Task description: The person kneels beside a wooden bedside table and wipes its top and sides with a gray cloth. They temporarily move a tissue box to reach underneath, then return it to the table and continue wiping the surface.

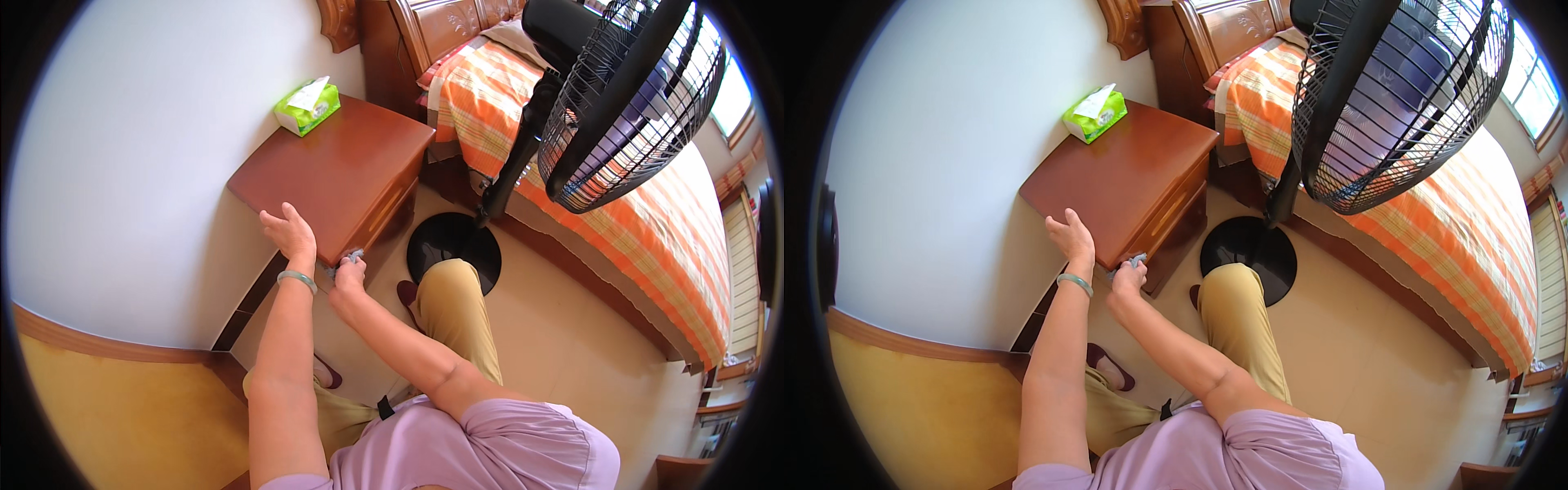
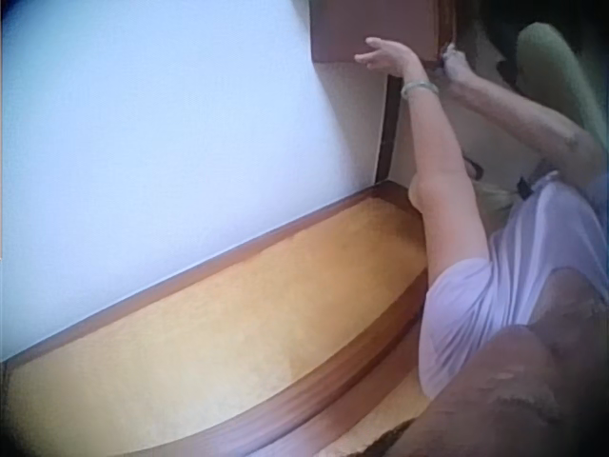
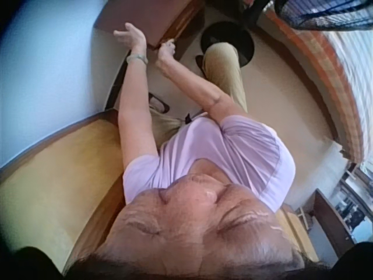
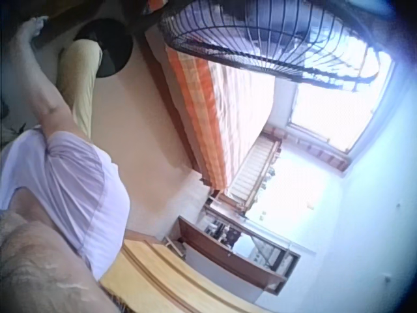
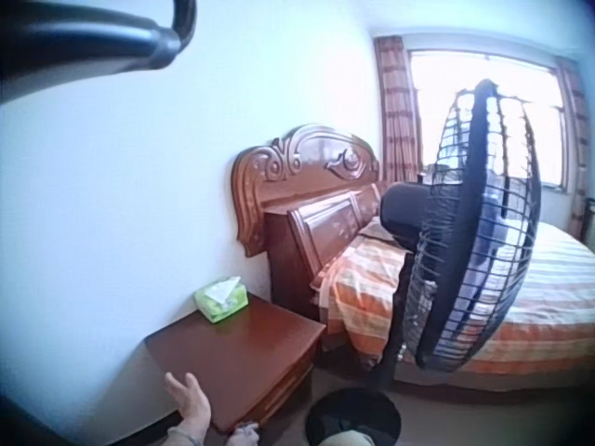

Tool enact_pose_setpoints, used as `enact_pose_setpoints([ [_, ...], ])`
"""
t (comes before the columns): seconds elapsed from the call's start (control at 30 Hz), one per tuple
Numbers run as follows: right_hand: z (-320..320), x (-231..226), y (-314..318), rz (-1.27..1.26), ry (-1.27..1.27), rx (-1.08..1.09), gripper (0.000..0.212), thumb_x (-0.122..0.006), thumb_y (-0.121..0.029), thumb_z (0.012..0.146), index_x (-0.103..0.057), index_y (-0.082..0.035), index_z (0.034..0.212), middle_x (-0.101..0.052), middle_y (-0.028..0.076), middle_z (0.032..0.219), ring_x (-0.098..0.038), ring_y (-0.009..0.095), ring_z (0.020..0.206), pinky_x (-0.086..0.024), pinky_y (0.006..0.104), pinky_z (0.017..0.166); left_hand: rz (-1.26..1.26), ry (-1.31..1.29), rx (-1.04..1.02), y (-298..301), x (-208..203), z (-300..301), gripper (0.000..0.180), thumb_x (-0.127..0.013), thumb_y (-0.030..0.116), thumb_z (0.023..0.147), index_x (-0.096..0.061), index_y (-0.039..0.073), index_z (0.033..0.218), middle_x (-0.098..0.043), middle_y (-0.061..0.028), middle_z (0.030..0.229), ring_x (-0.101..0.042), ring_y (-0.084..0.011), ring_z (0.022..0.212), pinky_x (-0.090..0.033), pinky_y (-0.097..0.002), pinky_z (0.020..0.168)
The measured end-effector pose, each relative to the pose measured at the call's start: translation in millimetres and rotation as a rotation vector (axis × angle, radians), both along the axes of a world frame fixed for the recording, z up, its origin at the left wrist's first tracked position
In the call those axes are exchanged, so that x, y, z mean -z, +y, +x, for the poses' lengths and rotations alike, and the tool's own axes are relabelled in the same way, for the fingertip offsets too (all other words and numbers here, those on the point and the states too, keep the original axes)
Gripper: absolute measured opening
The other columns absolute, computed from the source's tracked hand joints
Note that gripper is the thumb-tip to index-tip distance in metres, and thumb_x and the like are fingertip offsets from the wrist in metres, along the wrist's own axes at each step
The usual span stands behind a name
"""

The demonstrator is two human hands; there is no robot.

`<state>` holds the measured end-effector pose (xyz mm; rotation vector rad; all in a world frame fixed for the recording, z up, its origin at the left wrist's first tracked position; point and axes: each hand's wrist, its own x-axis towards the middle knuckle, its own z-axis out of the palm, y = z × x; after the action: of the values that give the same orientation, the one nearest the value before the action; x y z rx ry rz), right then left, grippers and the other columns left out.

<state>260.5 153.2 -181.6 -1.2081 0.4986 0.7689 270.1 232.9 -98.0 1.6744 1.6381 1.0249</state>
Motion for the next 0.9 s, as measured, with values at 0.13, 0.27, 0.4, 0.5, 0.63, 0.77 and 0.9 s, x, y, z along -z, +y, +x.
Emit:
enact_pose_setpoints([
  [0.13, 19.2, -36.5, -37.2, 0.201, -0.084, -0.129, 0.04, -0.046, -0.008, 0.097, -0.046, -0.004, 0.138, -0.052, 0.012, 0.132, -0.052, 0.024, 0.12, -0.04, 0.0365, 0.104, -0.011, -0.031, -0.017, 4.7, 3.6, -2.1, 0.068, -0.043, 0.041, 0.1, -0.023, -0.001, 0.149, -0.038, -0.034, 0.141, -0.047, -0.0468, 0.125, -0.042, -0.0503, 0.104],
  [0.27, 47.5, -97.4, -69.2, 0.229, -0.891, 0.041, 0.036, -0.05, -0.006, 0.095, -0.051, -0.003, 0.132, -0.058, 0.013, 0.125, -0.053, 0.027, 0.119, -0.039, 0.0368, 0.104, -0.012, -0.077, -0.016, 3.0, 4.7, -1.1, 0.068, -0.044, 0.04, 0.1, -0.024, -0.003, 0.149, -0.038, -0.034, 0.142, -0.046, -0.047, 0.126, -0.04, -0.0497, 0.106],
  [0.4, 80.0, -115.0, -55.9, -0.321, -1.973, -0.392, 0.035, -0.054, -0.021, 0.097, -0.059, -0.007, 0.128, -0.058, 0.01, 0.13, -0.048, 0.029, 0.129, -0.033, 0.0442, 0.111, 0.102, -0.143, 0.022, 8.9, 11.6, 0.0, 0.067, -0.044, 0.038, 0.1, -0.027, -0.007, 0.147, -0.036, -0.0343, 0.145, -0.042, -0.0463, 0.132, -0.034, -0.0486, 0.111],
  [0.5, 102.5, -97.2, -36.4, -0.507, -1.994, -0.659, 0.039, -0.052, -0.032, 0.097, -0.06, -0.009, 0.128, -0.055, 0.006, 0.14, -0.044, 0.026, 0.136, -0.024, 0.0459, 0.117, 0.112, -0.14, 0.048, 5.5, 8.6, -3.1, 0.067, -0.044, 0.038, 0.101, -0.029, -0.01, 0.145, -0.035, -0.0338, 0.148, -0.038, -0.0453, 0.135, -0.031, -0.0481, 0.114],
  [0.63, 174.3, -89.6, -9.9, -0.74, -1.962, -0.743, 0.044, -0.045, -0.037, 0.1, -0.057, -0.013, 0.134, -0.051, 0.005, 0.147, -0.038, 0.024, 0.142, -0.018, 0.0464, 0.12, 0.032, -0.08, 0.049, -1.6, 1.3, -2.0, 0.067, -0.043, 0.037, 0.102, -0.023, -0.008, 0.148, -0.033, -0.0324, 0.149, -0.037, -0.0444, 0.136, -0.031, -0.0472, 0.114],
  [0.77, 246.6, -87.9, 14.6, -0.804, -1.855, -0.638, 0.044, -0.045, -0.036, 0.099, -0.057, -0.014, 0.135, -0.05, 0.005, 0.147, -0.038, 0.025, 0.142, -0.019, 0.0471, 0.119, 0.075, -0.092, 0.039, 3.7, 11.5, -5.1, 0.066, -0.042, 0.037, 0.102, -0.022, -0.005, 0.149, -0.033, -0.0324, 0.148, -0.038, -0.0448, 0.136, -0.033, -0.0479, 0.113],
  [0.9, 289.3, -89.6, 34.4, -0.917, -1.834, -0.584, 0.046, -0.044, -0.037, 0.099, -0.056, -0.013, 0.136, -0.05, 0.007, 0.148, -0.037, 0.026, 0.142, -0.021, 0.0472, 0.119, 0.058, -0.059, 0.042, 0.2, 6.2, -4.9, 0.065, -0.041, 0.038, 0.102, -0.022, -0.002, 0.149, -0.036, -0.0333, 0.143, -0.043, -0.0463, 0.13, -0.038, -0.0491, 0.108],
])
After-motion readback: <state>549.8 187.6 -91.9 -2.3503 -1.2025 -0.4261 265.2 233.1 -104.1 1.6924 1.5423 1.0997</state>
